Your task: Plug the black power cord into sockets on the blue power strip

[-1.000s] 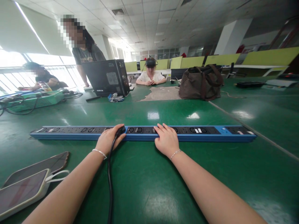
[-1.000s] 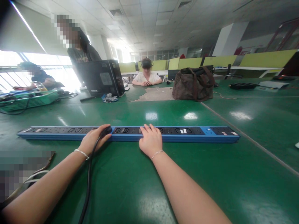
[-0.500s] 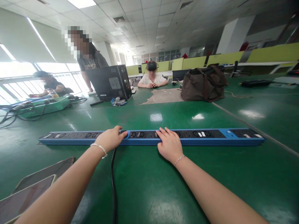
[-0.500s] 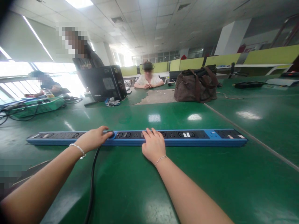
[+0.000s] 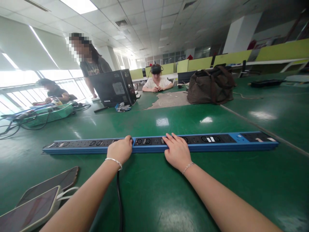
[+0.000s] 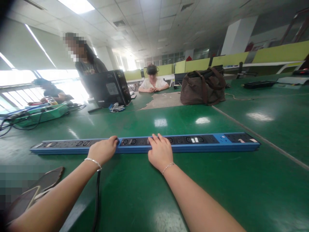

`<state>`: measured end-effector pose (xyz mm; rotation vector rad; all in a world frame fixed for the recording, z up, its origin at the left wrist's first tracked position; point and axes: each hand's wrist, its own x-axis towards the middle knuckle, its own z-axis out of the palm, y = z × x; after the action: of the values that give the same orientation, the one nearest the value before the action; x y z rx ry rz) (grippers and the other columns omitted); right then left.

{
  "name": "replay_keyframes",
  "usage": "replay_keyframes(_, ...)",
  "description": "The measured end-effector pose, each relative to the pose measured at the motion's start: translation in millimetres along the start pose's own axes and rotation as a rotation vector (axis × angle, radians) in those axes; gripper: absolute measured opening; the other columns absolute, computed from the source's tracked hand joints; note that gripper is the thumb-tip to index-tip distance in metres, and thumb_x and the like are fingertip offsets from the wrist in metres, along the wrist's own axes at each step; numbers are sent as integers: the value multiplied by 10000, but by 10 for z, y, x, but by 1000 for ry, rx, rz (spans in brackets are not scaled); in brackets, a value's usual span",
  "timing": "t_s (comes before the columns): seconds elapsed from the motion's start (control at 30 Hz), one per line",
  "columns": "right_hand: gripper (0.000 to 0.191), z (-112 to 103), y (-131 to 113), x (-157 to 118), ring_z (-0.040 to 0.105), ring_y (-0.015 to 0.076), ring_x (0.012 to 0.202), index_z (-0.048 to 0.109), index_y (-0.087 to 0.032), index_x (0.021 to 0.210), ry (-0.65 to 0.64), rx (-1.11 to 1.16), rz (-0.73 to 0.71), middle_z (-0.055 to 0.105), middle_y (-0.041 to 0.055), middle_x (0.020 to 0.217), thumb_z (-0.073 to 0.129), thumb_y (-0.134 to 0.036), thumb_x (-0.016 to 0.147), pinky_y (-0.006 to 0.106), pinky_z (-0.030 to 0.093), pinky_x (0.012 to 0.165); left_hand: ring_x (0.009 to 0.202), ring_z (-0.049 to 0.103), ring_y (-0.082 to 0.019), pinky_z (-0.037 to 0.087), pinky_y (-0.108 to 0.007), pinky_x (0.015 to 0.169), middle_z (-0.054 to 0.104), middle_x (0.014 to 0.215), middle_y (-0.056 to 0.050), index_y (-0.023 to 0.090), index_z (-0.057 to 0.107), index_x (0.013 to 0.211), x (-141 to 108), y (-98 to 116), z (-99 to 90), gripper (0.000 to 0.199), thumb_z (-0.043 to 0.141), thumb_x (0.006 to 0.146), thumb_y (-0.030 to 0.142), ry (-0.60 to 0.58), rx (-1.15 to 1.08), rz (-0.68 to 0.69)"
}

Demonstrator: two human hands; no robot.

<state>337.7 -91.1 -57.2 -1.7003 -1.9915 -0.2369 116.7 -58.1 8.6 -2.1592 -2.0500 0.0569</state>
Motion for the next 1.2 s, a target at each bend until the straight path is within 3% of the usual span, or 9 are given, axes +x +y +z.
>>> replay_keyframes(0.2,478,14,-19,6,417,230,1259,600,-185,1223,35,7,9,549,36,1319,466,-204,764,359,265,1032,804,674,-282,472,-380,675,711,866,-126,237,538,1095,21,2,26,395,249,892,415,-16,-106,-24)
replay_keyframes(0.33,430,-1,-36,-1,417,240,1258,609,-199,1210,46,10,26,558,47,1309,458,-317,825,373,272,1024,865,665,-286,472,-376,692,709,943,-131,244,558,1088,45,-20,42,382,306,872,433,8,-214,-92)
replay_keyframes(0.57,375,-4,-31,-12,407,248,1266,603,-320,1206,26,-4,6,537,35,1330,455,-392,869,393,281,1002,881,658,-296,472,-394,708,708,967,-123,257,585,1131,26,-3,133,438,298,866,454,62,-277,-132)
replay_keyframes(0.67,374,-2,-32,-10,404,250,1266,605,-314,1206,25,-6,12,536,39,1332,456,-390,872,395,281,999,848,656,-307,468,-411,696,707,928,-120,260,581,1149,-25,-54,-80,465,272,872,469,130,-302,-214)
replay_keyframes(0.77,376,-7,-33,-9,408,249,1261,603,-309,1209,21,-10,8,539,41,1328,462,-387,870,397,277,1001,887,630,-287,467,-389,706,691,941,-78,275,560,1181,-108,-242,-413,484,277,866,509,396,-434,-297)
replay_keyframes(0.83,378,-7,-32,-8,410,249,1260,602,-307,1212,18,-14,7,538,40,1329,463,-386,869,397,275,1003,870,619,-260,468,-371,726,684,910,-43,272,581,1153,-141,-438,-555,464,298,858,491,469,-502,-309)
replay_keyframes(0.93,381,0,-29,-5,408,248,1262,599,-305,1216,14,-22,12,534,39,1334,462,-385,869,397,275,1003,863,613,-265,468,-373,733,676,907,-66,220,605,1089,-101,-775,-518,456,282,855,440,346,-440,-343)
replay_keyframes(1.07,380,10,-29,-1,410,250,1260,604,-300,1211,18,-21,10,536,41,1331,465,-379,867,397,276,1002,838,624,-288,470,-366,730,669,863,-167,101,596,920,77,-1168,-225,490,264,851,455,65,-269,-297)
replay_keyframes(1.2,376,7,-32,1,417,250,1253,609,-298,1204,26,-12,6,543,41,1324,467,-374,864,394,279,996,851,631,-275,467,-350,731,678,933,-173,130,551,924,229,-1367,-47,396,299,846,425,-27,-140,-199)
